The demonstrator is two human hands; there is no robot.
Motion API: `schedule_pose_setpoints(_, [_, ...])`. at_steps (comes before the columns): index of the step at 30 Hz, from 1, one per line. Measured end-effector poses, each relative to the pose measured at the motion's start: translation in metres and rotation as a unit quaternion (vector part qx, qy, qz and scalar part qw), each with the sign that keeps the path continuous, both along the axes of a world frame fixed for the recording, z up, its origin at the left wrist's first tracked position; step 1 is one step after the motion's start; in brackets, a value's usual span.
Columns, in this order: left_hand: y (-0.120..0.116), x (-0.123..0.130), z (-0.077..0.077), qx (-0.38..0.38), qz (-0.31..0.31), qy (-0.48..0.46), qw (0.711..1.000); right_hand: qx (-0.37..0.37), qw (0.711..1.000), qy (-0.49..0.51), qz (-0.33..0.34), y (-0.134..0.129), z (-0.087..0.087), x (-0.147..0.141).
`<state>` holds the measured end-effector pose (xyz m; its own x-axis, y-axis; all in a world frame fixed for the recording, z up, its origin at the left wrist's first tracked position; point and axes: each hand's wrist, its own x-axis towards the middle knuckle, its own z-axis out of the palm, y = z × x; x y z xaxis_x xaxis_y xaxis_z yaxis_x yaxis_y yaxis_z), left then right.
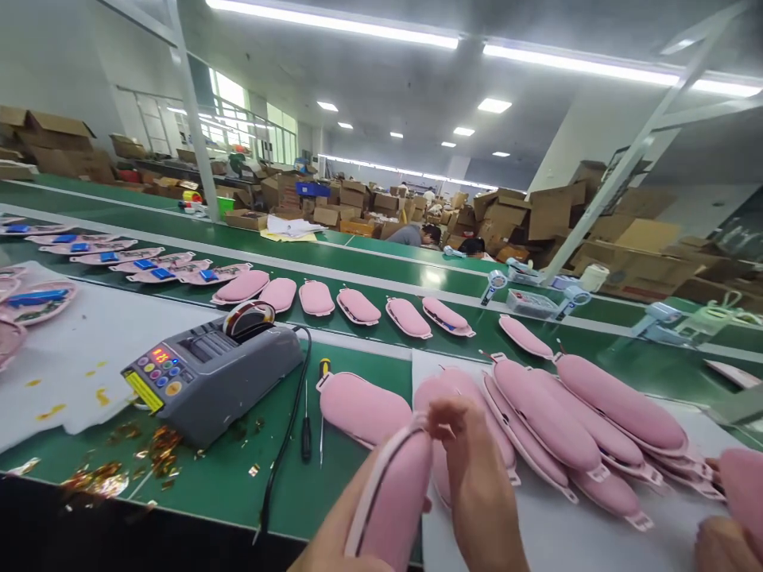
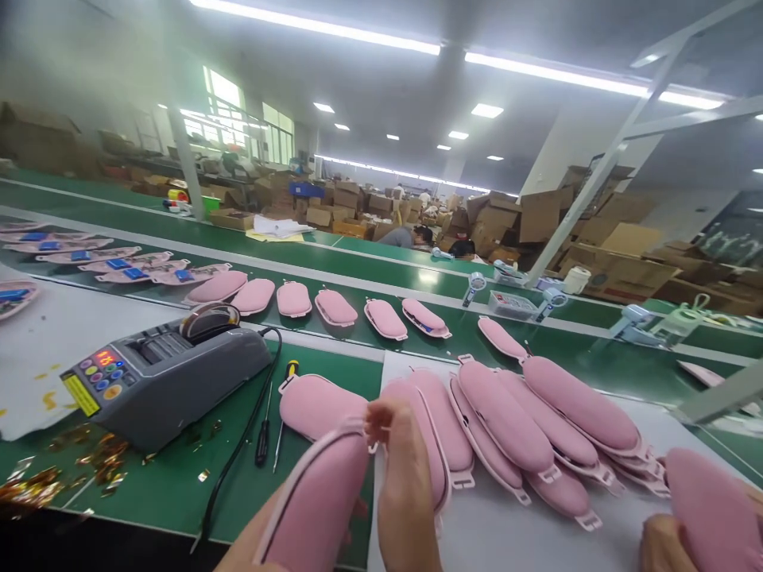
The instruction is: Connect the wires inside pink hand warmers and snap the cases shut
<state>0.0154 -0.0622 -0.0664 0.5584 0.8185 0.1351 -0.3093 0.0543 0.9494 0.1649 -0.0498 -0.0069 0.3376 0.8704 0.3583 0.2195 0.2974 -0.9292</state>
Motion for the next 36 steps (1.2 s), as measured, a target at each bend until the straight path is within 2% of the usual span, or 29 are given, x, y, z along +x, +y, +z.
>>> schedule_pose_setpoints(4, [-0.008,0.021,-0.002,-0.008,-0.034,0.014,0.999,-0.04,0.997,-0.06,0.023,-0.008,0.002,0.004])
schedule_pose_setpoints(7, [-0.011,0.024,0.004,0.005,-0.04,0.025,0.999,-0.016,0.997,-0.066,-0.042,-0.007,0.0,0.001])
schedule_pose_setpoints(11, [0.001,0.015,0.03,0.058,-0.078,0.016,0.995,0.025,0.991,-0.091,-0.093,0.005,-0.004,0.0])
schedule_pose_setpoints(15, [0.015,0.009,0.05,-0.003,-0.15,0.059,0.987,0.058,0.986,-0.13,-0.089,0.004,-0.005,-0.002])
schedule_pose_setpoints(20, [0.009,0.02,0.054,0.052,-0.117,0.116,0.985,0.069,0.986,-0.131,-0.082,-0.008,-0.006,-0.007])
schedule_pose_setpoints(23, [0.004,0.026,0.064,0.078,-0.099,0.141,0.982,0.029,0.99,-0.104,-0.094,-0.011,-0.008,-0.004])
schedule_pose_setpoints(26, [0.0,0.021,0.074,0.082,-0.118,0.243,0.959,-0.015,0.986,-0.093,-0.137,-0.02,-0.017,0.011])
schedule_pose_setpoints(28, [-0.005,0.012,0.072,0.12,-0.108,0.315,0.935,-0.025,0.976,-0.097,-0.193,-0.033,-0.028,0.027])
schedule_pose_setpoints(32, [-0.008,-0.001,0.046,0.312,-0.012,0.289,0.905,-0.022,0.939,-0.131,-0.317,-0.063,-0.056,0.052])
schedule_pose_setpoints(33, [-0.006,-0.002,0.038,0.348,0.011,0.288,0.892,-0.016,0.934,-0.157,-0.322,-0.069,-0.064,0.054])
schedule_pose_setpoints(36, [0.005,-0.003,0.023,0.414,0.03,0.32,0.852,-0.005,0.926,-0.269,-0.263,-0.083,-0.085,0.054])
